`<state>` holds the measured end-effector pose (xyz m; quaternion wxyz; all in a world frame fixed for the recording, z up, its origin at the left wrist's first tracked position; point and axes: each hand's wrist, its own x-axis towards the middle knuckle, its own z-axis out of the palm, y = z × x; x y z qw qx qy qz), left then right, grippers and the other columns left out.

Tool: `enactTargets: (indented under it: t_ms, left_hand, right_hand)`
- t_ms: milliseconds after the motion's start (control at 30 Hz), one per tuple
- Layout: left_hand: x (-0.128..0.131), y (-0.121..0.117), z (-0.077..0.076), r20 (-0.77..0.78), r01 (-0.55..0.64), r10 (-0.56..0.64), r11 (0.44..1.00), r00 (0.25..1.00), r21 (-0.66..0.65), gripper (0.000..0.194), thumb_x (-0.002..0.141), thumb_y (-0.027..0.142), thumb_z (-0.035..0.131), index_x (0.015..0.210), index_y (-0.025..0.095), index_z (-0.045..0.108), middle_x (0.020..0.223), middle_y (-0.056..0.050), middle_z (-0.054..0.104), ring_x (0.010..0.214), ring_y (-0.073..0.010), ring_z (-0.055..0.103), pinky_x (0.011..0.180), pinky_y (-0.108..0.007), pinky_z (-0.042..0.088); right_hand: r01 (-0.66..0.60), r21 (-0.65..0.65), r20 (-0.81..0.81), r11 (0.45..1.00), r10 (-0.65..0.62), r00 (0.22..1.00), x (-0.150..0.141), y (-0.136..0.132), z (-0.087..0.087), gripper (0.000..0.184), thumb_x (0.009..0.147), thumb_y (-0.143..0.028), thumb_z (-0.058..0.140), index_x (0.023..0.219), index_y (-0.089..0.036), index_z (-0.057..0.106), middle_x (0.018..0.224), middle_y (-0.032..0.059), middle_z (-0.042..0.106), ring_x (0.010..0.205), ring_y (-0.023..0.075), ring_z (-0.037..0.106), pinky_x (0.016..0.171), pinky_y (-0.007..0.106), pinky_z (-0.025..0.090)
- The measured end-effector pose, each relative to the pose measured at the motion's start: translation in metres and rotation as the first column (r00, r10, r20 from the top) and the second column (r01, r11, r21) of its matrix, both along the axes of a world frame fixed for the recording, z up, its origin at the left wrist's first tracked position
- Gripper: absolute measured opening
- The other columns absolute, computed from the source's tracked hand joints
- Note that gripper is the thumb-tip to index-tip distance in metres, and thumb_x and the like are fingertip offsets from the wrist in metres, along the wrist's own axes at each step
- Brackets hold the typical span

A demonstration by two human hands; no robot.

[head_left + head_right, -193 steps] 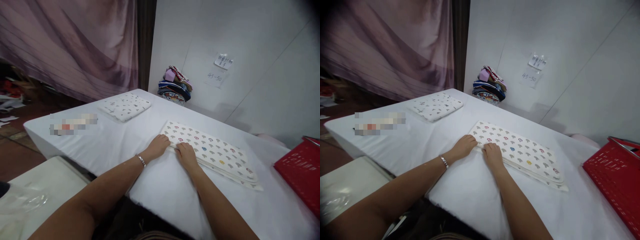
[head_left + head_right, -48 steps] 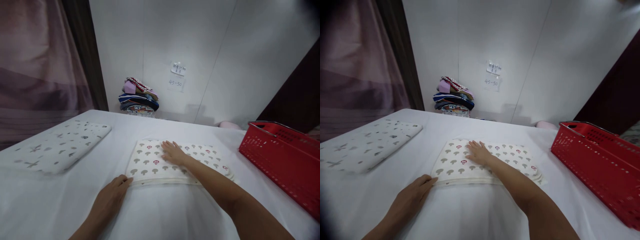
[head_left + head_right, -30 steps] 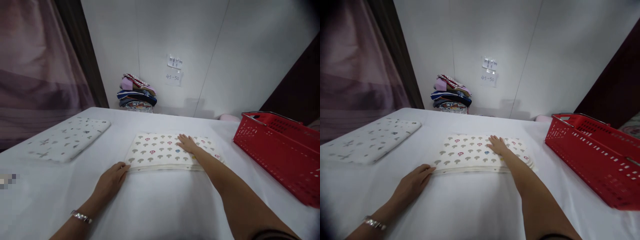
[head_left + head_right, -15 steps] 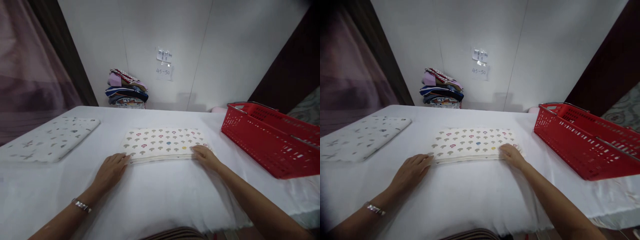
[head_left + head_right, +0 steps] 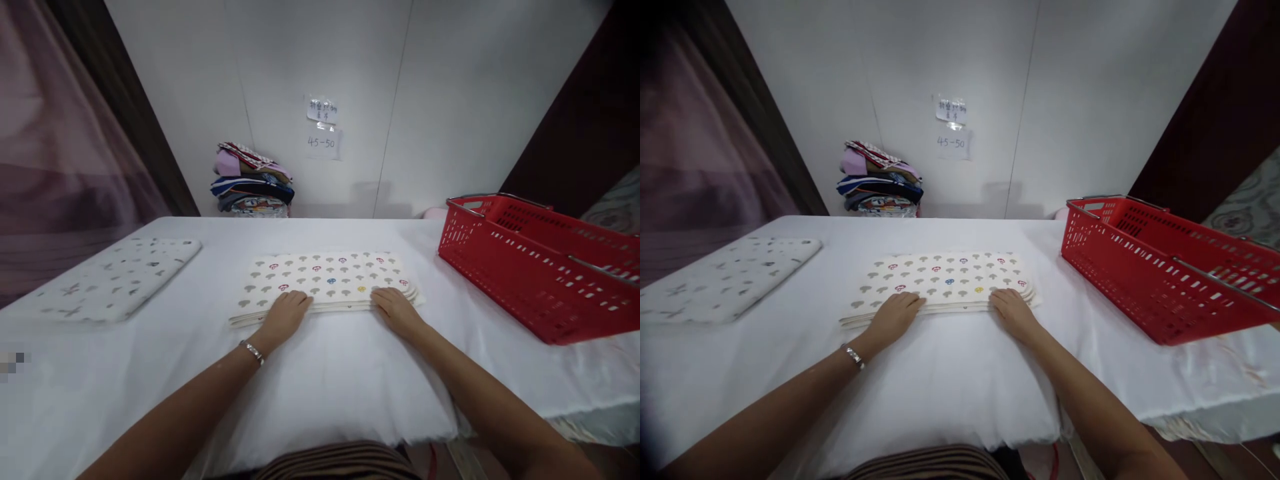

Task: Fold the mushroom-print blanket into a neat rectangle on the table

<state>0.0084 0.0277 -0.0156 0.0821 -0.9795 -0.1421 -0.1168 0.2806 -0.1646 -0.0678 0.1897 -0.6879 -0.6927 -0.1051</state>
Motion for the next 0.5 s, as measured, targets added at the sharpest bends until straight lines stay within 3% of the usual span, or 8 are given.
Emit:
enactTargets:
  t_ms: [133, 233, 367, 500]
  left_hand:
    - [0.020, -0.010, -0.001, -0.041, -0.020, 0.020, 1.000, 0.999, -0.001, 0.025, 0.087, 0.008, 0.041, 0.102, 0.016, 0.059, 0.101, -0.008, 0.062, 0.091, -0.0200, 0.054, 0.078, -0.033, 0.041]
    - [0.036, -0.016, -0.007, -0.023, -0.016, 0.016, 1.000, 1.000, -0.010, 0.029, 0.088, 0.009, 0.040, 0.111, 0.017, 0.056, 0.103, -0.008, 0.061, 0.094, -0.0203, 0.053, 0.078, -0.033, 0.041]
    - [0.049, -0.018, -0.021, 0.011, -0.046, 0.047, 0.998, 0.999, -0.050, 0.027, 0.090, 0.013, 0.039, 0.110, 0.018, 0.056, 0.098, -0.006, 0.060, 0.092, -0.0202, 0.052, 0.077, -0.033, 0.040]
    - [0.051, -0.016, -0.033, 0.049, -0.026, 0.031, 0.996, 0.998, -0.088, 0.024, 0.088, 0.010, 0.040, 0.100, 0.018, 0.059, 0.092, -0.005, 0.059, 0.089, -0.0203, 0.052, 0.075, -0.034, 0.040]
  right_hand:
    - [-0.012, -0.023, 0.016, 1.000, 0.013, 1.000, -0.014, 0.020, 0.003, 0.031, 0.090, -0.016, 0.041, 0.117, -0.019, 0.055, 0.118, 0.0098, 0.058, 0.107, 0.0224, 0.050, 0.093, 0.039, 0.037]
    - [-0.020, -0.023, 0.066, 1.000, 0.021, 0.998, -0.024, 0.031, 0.008, 0.028, 0.090, -0.014, 0.041, 0.113, -0.018, 0.057, 0.117, 0.0088, 0.059, 0.103, 0.0221, 0.049, 0.089, 0.037, 0.037]
    - [0.004, 0.009, 0.089, 1.000, -0.005, 0.996, -0.031, 0.030, 0.011, 0.024, 0.091, -0.014, 0.042, 0.106, -0.019, 0.061, 0.105, 0.0082, 0.061, 0.095, 0.0216, 0.049, 0.083, 0.034, 0.038]
    - [0.022, 0.049, 0.057, 0.999, -0.025, 0.998, -0.026, 0.025, 0.000, 0.023, 0.092, -0.017, 0.041, 0.103, -0.020, 0.062, 0.095, 0.0074, 0.061, 0.091, 0.0207, 0.049, 0.078, 0.033, 0.038]
